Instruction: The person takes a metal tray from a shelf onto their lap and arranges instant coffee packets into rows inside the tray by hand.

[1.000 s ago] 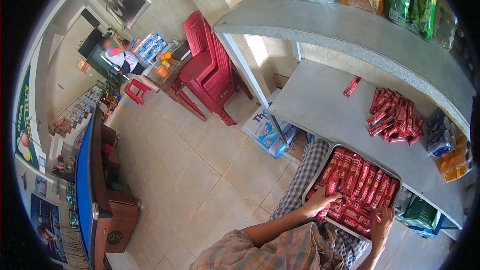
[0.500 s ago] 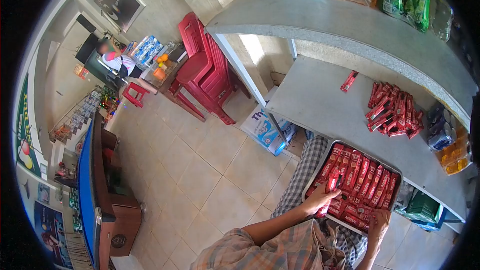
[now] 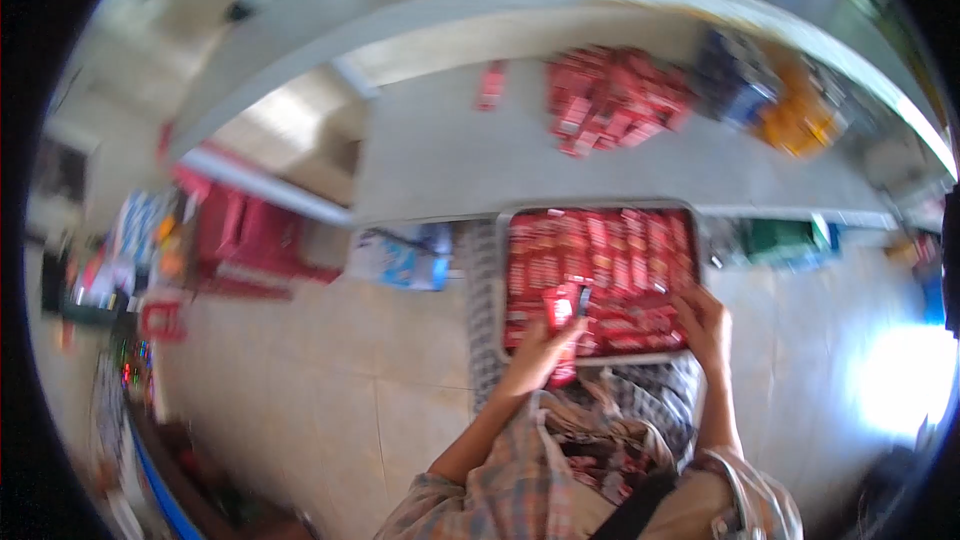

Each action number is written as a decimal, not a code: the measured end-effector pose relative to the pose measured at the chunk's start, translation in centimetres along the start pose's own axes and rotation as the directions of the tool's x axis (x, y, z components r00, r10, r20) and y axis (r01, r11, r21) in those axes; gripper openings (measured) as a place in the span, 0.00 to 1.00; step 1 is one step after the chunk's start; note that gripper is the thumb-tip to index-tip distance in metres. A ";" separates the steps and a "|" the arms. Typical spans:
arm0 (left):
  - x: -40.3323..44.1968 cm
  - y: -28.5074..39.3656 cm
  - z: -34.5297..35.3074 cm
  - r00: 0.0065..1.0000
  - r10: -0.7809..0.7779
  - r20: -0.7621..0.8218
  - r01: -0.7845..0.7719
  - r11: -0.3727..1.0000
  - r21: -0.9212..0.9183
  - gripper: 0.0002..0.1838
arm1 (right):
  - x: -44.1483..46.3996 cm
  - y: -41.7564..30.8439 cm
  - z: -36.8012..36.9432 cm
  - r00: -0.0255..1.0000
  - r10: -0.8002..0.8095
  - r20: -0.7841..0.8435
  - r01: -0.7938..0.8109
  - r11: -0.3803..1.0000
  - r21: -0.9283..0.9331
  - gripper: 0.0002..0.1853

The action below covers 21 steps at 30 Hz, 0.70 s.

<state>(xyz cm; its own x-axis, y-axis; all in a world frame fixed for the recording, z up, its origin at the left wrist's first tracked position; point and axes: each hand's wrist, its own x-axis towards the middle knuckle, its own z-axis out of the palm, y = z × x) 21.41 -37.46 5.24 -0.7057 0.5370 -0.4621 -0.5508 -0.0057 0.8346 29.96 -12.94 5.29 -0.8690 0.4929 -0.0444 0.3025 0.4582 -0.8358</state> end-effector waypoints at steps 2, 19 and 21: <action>-0.2 0.2 0.5 0.993 -0.042 0.111 0.028 0.992 0.127 0.13 | -0.1 0.4 0.0 0.989 0.098 0.112 -0.128 0.944 0.304 0.11; 0.3 -0.2 2.4 0.962 -0.017 0.271 -0.140 0.824 0.549 0.17 | -2.1 4.2 -3.4 0.939 0.211 0.271 -0.315 0.842 0.438 0.04; 0.5 0.2 2.0 0.971 0.029 0.239 -0.160 0.818 0.552 0.17 | -1.9 4.5 -4.1 0.951 0.255 0.174 -0.293 0.924 0.245 0.05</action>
<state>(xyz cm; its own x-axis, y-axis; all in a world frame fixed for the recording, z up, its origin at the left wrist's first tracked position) 21.83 -35.44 5.74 -0.5948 0.7225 -0.3525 -0.0917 0.3746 0.9226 34.57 -8.75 3.86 -0.8173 0.4572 -0.3506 0.4380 0.0976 -0.8937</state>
